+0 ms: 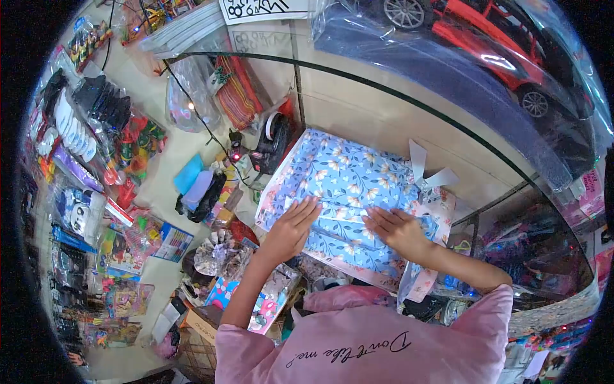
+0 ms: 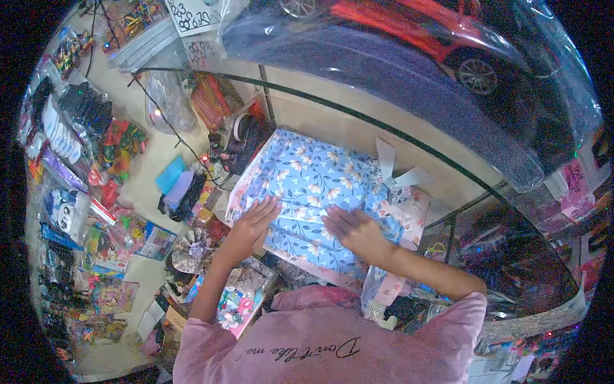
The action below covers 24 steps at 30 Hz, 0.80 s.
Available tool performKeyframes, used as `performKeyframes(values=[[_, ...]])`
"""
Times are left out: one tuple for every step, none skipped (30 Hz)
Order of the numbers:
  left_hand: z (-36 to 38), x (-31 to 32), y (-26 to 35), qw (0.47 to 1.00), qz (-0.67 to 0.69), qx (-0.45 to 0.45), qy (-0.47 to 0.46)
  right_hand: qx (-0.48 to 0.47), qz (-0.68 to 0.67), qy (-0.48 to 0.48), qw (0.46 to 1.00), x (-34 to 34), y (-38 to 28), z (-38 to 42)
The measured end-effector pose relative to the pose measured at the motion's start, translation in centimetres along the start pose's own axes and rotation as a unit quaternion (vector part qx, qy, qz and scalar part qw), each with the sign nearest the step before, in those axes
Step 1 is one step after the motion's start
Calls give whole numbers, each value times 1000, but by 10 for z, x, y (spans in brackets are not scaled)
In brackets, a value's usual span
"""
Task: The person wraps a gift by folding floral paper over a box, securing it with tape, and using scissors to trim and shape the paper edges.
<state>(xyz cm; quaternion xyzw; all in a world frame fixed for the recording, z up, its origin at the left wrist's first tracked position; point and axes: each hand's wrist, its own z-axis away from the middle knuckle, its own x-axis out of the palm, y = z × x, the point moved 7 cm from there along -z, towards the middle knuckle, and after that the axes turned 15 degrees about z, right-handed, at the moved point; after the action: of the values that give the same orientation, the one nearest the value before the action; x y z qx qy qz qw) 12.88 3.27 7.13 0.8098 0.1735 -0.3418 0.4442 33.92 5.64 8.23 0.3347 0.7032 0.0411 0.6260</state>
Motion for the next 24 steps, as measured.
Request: performKeyframes(values=[[0, -3, 4, 1000, 9, -6, 5, -3, 3, -3, 1000, 0, -1, 0], [0, -5, 8, 1000, 19, -13, 9, -5, 5, -6, 1000, -1, -1, 0], [0, -6, 9, 999, 29, -18, 14, -8, 9, -9, 1000, -2, -2, 0], [-1, -4, 5, 998, 46, -33, 22, -4, 5, -3, 1000, -2, -2, 1], [0, -2, -2, 996, 63, -48, 31, 0, 1, 3, 1000, -2, -2, 1], [-1, 0, -7, 994, 79, -62, 41, 4, -1, 10, 1000, -3, -2, 1], [-2, 1, -8, 993, 80, -72, 55, 2, -5, 4, 1000, -3, -1, 1], [-4, 4, -6, 994, 43, -82, 65, 1, -9, -3, 1000, -3, -1, 0], [-8, 8, -3, 993, 5, -93, 75, 0, -14, -10, 1000, -3, -1, -1], [-13, 13, 1, 991, -32, -103, 85, 3, -8, -13, 1000, -4, -1, -2], [-17, 21, 8, 987, -51, -100, 114, 5, -4, -17, 1000, -4, -2, -3], [-26, 32, 20, 990, -37, -83, 105, 9, 0, -21, 1000, -5, -4, -4], [-35, 43, 33, 993, -22, -65, 97, 12, -3, -25, 1000, -4, -6, -5], [-43, 50, 42, 995, -8, -45, 90, 16, -3, -30, 999, -3, -6, -5], [-42, 66, 43, 997, -37, -50, 35, 20, -2, -35, 999, -3, -5, -6], [-41, 72, 41, 997, -48, -53, 30, 22, -4, -27, 999, -6, -3, -6], [-40, 76, 38, 996, -59, -55, 23, 24, -7, -20, 999, -11, -1, -7], [-38, 78, 36, 996, -70, -59, 16, 26, -12, -13, 1000, -17, 2, -7], [-38, 78, 35, 995, -72, -64, 8, 31, -23, -14, 999, -26, 9, -8], [-38, 78, 36, 995, -76, -63, 3, 53, -87, -14, 995, -40, 23, -6], [-39, 77, 37, 995, -81, -62, 0, 74, -150, -13, 986, -58, 40, -2], [-39, 76, 38, 994, -86, -62, -3, 94, -212, -11, 973, -66, 56, 3], [-40, 74, 38, 994, -77, -70, -15, 135, -332, -13, 934, -57, 77, 13], [-39, 74, 38, 995, -74, -69, -15, 174, -445, -14, 878, -41, 99, 28]])
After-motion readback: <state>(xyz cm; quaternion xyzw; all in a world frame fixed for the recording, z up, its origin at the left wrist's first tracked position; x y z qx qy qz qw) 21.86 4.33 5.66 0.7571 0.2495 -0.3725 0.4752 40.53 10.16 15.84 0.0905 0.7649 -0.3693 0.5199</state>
